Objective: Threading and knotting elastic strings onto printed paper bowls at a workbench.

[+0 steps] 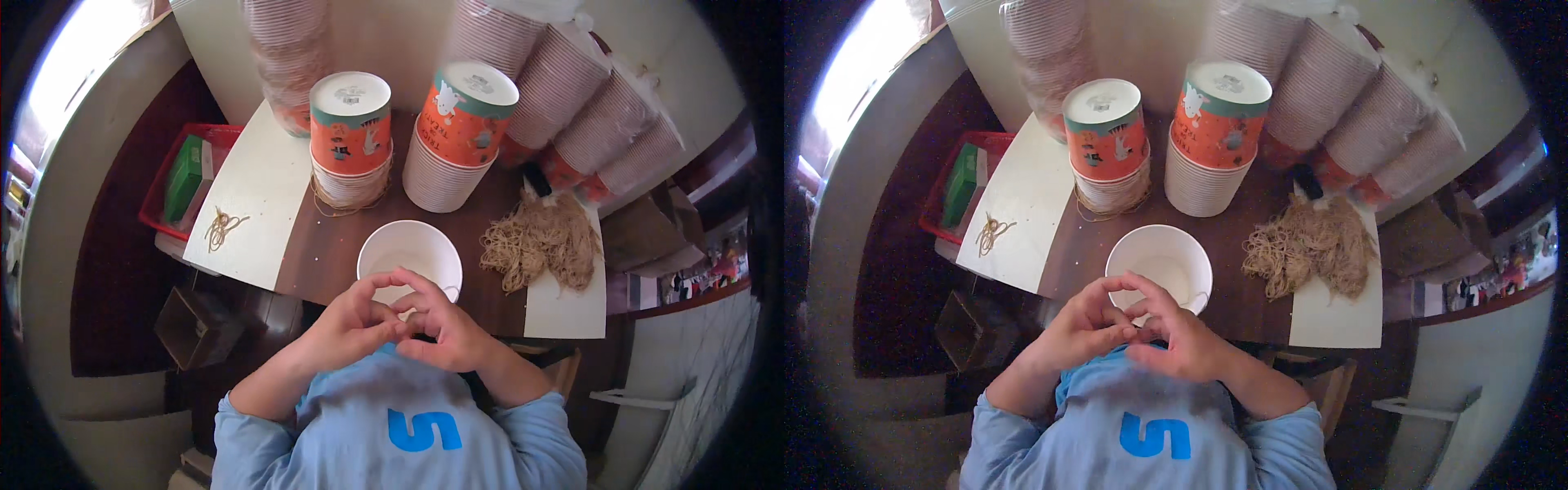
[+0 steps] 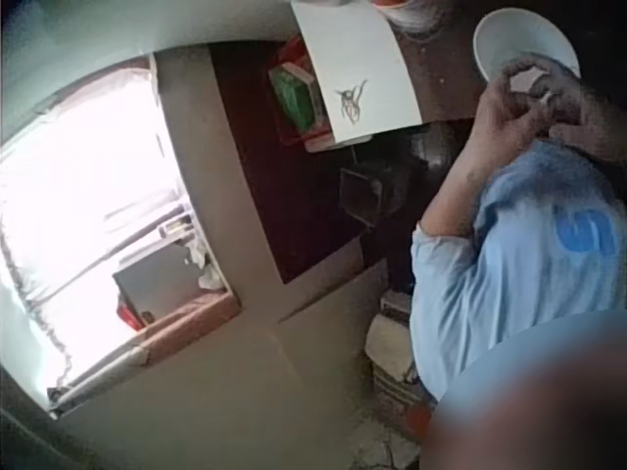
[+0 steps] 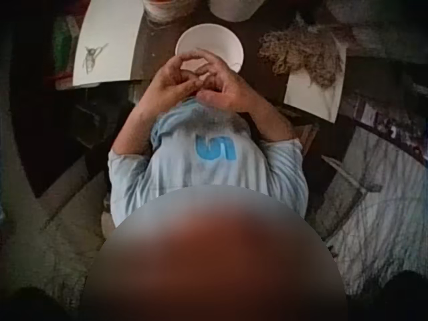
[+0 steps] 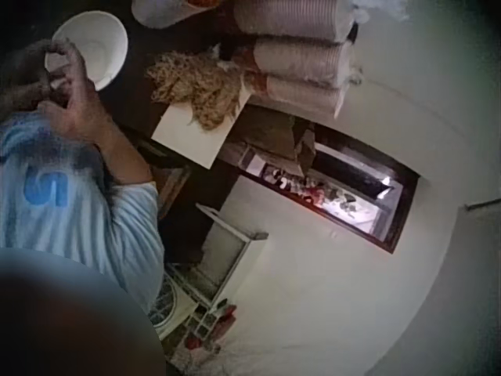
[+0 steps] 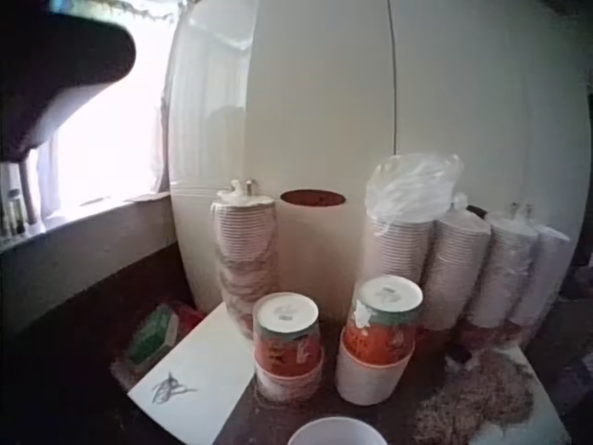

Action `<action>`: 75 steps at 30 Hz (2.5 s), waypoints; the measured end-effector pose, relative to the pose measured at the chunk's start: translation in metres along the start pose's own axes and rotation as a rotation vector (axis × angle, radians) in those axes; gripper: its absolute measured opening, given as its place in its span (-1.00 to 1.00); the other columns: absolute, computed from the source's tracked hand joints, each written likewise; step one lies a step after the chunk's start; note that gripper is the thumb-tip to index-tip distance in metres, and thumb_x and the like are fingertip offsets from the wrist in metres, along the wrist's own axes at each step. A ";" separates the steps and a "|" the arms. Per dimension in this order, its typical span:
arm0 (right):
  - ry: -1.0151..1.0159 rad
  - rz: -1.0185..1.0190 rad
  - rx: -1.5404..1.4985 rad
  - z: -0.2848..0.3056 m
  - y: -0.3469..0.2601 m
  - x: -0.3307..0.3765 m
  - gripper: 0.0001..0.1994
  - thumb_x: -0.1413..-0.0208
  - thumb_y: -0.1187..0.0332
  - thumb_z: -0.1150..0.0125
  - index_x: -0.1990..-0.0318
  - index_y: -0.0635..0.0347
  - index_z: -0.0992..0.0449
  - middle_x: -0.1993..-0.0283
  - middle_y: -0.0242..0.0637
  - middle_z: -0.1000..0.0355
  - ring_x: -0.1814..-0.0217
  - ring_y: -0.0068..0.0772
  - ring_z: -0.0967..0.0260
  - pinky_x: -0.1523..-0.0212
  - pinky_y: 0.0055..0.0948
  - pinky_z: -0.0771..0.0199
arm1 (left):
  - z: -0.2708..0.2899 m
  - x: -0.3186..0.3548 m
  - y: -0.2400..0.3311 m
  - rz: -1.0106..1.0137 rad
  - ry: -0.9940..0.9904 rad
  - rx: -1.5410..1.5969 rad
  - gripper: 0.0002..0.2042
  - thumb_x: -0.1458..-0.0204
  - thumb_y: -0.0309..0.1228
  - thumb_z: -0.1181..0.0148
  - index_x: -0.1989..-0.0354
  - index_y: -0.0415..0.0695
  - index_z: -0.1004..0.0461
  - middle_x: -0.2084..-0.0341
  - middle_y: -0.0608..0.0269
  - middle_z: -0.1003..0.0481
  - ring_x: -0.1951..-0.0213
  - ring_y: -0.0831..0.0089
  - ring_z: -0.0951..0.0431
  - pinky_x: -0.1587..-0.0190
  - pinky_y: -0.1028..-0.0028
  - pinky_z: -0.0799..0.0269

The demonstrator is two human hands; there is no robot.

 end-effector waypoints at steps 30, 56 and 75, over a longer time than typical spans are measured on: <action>0.219 0.248 0.909 0.019 -0.001 -0.002 -0.81 0.20 0.56 -0.29 0.34 0.21 -0.56 0.56 -0.29 -0.33 0.56 -0.35 -0.33 0.58 -0.43 -0.32 | 0.017 -0.004 -0.034 0.216 -0.011 0.101 -0.72 -0.21 -0.27 0.08 0.27 -0.21 -0.50 0.49 0.29 -0.51 0.50 0.63 -0.44 0.41 0.62 -0.36; 0.241 0.124 0.565 0.004 0.019 0.013 -0.83 0.06 0.58 -0.18 0.27 0.22 -0.45 0.42 -0.21 -0.37 0.43 -0.31 -0.40 0.41 -0.43 -0.42 | -0.005 0.005 -0.035 -0.728 0.225 -1.171 -0.78 0.29 -0.63 -0.25 0.40 -0.17 -0.45 0.51 0.28 -0.46 0.50 0.35 -0.46 0.41 0.43 -0.39; 0.053 -0.058 0.440 0.011 0.024 0.010 -0.93 0.02 0.53 -0.18 0.34 0.25 -0.48 0.41 -0.32 -0.41 0.41 -0.56 -0.35 0.39 -0.56 -0.36 | 0.006 0.013 -0.014 -1.083 -0.130 -1.617 -0.74 0.39 -0.47 -0.18 0.41 -0.22 -0.48 0.49 0.34 -0.39 0.45 0.51 -0.38 0.46 0.53 -0.27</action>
Point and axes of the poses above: each hand's wrist, its own x-axis away from the middle knuckle, its own z-axis out of the back of the hand, y = z × x, the point moved 1 cm from there along -x, towards the middle knuckle
